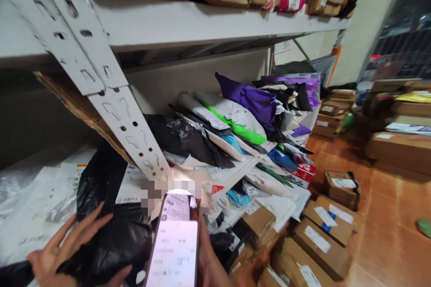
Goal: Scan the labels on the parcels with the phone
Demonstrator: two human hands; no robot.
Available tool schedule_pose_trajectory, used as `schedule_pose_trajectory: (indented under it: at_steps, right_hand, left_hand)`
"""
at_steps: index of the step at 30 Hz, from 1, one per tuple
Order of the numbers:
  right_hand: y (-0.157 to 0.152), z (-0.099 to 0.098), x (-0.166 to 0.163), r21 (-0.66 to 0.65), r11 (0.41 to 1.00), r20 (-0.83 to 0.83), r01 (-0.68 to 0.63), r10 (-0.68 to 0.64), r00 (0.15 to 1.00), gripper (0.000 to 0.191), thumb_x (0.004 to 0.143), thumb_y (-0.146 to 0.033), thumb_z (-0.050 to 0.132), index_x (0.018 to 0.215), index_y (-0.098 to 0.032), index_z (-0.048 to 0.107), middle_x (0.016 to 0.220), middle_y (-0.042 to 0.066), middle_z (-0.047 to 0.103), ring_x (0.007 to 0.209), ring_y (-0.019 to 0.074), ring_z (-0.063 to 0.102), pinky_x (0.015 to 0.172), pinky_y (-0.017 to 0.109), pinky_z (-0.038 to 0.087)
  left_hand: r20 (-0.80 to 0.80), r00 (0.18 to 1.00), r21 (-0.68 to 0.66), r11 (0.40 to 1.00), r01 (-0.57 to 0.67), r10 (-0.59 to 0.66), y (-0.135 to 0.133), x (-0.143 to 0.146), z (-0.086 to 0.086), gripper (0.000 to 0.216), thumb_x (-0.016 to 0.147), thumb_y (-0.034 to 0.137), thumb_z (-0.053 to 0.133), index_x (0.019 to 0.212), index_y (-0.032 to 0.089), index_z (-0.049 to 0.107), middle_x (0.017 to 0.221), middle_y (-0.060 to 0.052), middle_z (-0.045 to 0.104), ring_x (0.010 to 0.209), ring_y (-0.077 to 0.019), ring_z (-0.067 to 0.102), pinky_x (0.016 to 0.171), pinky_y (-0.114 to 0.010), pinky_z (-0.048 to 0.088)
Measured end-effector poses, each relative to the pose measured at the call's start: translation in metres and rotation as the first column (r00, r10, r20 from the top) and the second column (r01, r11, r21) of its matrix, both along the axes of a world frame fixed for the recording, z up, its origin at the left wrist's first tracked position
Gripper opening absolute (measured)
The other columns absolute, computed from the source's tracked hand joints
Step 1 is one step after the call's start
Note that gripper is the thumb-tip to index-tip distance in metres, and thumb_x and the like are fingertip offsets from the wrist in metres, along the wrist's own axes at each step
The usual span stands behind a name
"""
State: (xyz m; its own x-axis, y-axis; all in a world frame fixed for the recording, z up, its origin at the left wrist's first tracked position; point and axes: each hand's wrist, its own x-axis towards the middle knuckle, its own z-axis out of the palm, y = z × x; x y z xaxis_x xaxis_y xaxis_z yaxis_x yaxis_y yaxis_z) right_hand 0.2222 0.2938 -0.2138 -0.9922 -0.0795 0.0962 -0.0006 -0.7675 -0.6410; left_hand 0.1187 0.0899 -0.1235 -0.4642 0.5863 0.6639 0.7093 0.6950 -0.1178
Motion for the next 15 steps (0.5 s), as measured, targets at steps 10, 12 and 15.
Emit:
schedule_pose_trajectory:
  at_steps: [10, 12, 15]
  right_hand:
    - [0.004, 0.037, 0.03, 0.065, 0.995, -0.075, 0.078, -0.073, 0.995, 0.134, 0.07, -0.025, 0.082, 0.144, -0.032, -0.03, 0.13, 0.013, 0.062, 0.107, 0.0269, 0.067, 0.082, 0.038, 0.053]
    - [0.005, 0.03, 0.027, 0.085, 0.989, -0.088, 0.117, -0.11, 0.99, 0.135, 0.068, -0.026, 0.082, 0.144, -0.033, -0.03, 0.131, 0.013, 0.06, 0.103, 0.0267, 0.068, 0.077, 0.036, 0.054]
    - [0.006, 0.026, 0.027, 0.105, 0.983, -0.068, 0.152, -0.145, 0.987, 0.135, 0.066, -0.027, 0.083, 0.146, -0.033, -0.026, 0.129, 0.012, 0.061, 0.104, 0.0276, 0.067, 0.075, 0.035, 0.055]
  left_hand:
    - [0.176, 0.984, 0.125, 0.992, -0.006, -0.016, 0.026, -0.005, 0.01, 0.063, 0.073, 0.055, 0.064, 0.126, 0.024, 0.049, 0.128, -0.014, 0.048, 0.13, -0.0429, 0.032, 0.109, -0.068, 0.022]
    - [0.171, 0.985, 0.143, 0.99, -0.016, -0.009, 0.032, -0.01, 0.016, 0.062, 0.072, 0.056, 0.065, 0.123, 0.024, 0.052, 0.124, -0.013, 0.05, 0.13, -0.043, 0.032, 0.109, -0.069, 0.022]
    - [0.2, 0.98, 0.125, 0.992, -0.014, -0.012, 0.037, -0.022, 0.026, 0.057, 0.074, 0.057, 0.062, 0.121, 0.024, 0.055, 0.122, -0.01, 0.05, 0.131, -0.0423, 0.031, 0.112, -0.065, 0.022]
